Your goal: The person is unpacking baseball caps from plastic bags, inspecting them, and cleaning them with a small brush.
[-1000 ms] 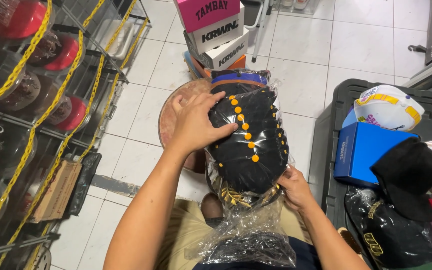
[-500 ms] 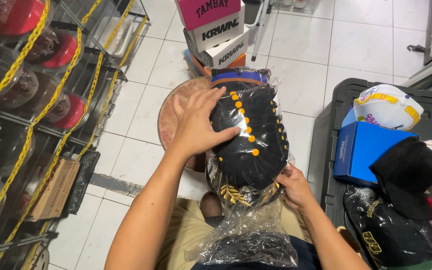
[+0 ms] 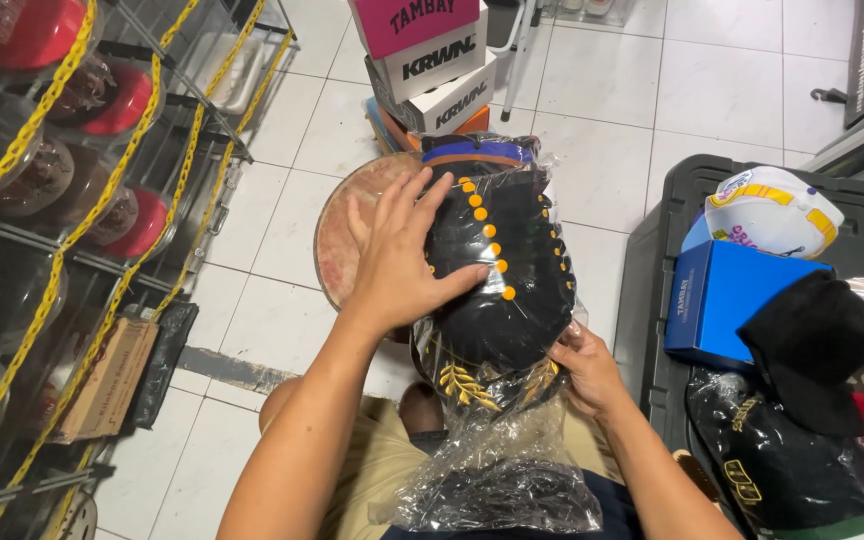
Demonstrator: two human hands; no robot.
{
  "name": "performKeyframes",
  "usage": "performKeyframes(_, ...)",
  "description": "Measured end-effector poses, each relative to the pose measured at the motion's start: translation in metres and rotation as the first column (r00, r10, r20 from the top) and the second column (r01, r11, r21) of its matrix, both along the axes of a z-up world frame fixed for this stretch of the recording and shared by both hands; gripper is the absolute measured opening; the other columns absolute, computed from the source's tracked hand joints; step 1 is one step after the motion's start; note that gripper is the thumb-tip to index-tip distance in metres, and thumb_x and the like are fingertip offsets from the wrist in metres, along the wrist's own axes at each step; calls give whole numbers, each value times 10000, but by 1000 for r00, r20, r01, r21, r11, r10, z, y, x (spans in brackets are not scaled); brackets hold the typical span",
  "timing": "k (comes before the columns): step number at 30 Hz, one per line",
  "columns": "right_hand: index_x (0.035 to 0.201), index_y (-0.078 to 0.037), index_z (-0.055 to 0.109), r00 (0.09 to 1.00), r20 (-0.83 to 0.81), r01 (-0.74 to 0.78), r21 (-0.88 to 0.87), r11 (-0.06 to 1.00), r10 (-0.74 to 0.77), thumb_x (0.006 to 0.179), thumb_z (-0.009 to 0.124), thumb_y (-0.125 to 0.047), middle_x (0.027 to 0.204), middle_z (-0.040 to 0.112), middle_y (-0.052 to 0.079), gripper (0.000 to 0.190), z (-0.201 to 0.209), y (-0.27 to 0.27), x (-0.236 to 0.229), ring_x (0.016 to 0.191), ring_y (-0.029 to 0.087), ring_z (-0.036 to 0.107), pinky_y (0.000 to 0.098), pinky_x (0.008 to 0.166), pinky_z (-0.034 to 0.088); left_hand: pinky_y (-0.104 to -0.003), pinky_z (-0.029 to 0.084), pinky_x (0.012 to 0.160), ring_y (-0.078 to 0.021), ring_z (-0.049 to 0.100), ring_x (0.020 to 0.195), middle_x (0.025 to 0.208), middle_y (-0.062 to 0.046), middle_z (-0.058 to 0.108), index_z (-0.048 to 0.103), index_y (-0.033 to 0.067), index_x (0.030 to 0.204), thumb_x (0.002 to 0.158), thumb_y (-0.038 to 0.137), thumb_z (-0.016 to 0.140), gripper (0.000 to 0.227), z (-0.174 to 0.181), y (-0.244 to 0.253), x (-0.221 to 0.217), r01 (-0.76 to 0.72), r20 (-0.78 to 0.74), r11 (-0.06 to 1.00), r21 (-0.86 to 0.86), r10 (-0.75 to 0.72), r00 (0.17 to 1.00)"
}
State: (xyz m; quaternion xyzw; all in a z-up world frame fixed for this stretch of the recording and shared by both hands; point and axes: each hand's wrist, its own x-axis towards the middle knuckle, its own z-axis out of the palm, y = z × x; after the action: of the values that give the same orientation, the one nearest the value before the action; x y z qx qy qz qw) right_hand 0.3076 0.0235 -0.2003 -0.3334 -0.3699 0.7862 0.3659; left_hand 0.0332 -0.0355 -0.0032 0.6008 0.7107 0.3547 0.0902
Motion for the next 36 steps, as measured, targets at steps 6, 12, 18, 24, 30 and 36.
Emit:
performKeyframes(6,1116,-12,716,1000,8,1,10,1000,-1,848,721,32,1014,723,145,272,16,0,-5,946,321,723,507,859,598,-743,-216,1106,-413,253,1516,1586,-183,427,402,179,1570,632,576,928,1146,3,-12,15,25,-76,1000,-5,-26,997)
performKeyframes(12,1168,-17,716,996,85,8,44,999,-11,834,746,4,996,722,127,336,21,0,-6,869,280,705,469,775,605,-663,2,1201,-402,330,1492,1609,-189,388,376,152,1580,711,517,889,1073,-20,-38,26,-213,167,969,129,190,967)
performKeyframes(18,1141,-24,691,971,238,-39,86,996,18,867,741,-71,908,669,123,282,2,18,3,774,255,645,431,670,572,-647,268,1157,-570,417,1365,1428,-384,455,392,-25,1537,787,436,821,980,-102,-90,65,-402,525,909,110,291,800)
performKeyframes(24,1395,-36,598,918,396,-68,89,994,27,922,564,-33,1164,653,66,474,11,29,8,984,145,587,248,924,424,-554,429,1080,-445,431,1382,1584,-303,268,165,-10,1585,802,395,737,1052,-103,-125,94,-246,669,965,-92,243,703)
performKeyframes(30,1375,-60,576,963,245,-157,156,975,115,987,535,-44,1207,616,26,390,-30,62,19,1047,104,541,221,973,394,-507,413,1091,-477,460,1383,1514,-389,382,33,-69,1583,774,398,722,1161,-72,-134,100,-226,527,967,-118,254,811)
performKeyframes(36,1465,-98,562,927,369,-111,121,986,59,1002,515,-79,1226,636,-7,466,39,27,4,1000,74,578,198,852,441,-311,628,721,-340,670,1159,1544,-334,415,-99,-35,1553,853,171,718,1095,-54,-152,68,-651,265,692,313,594,759)
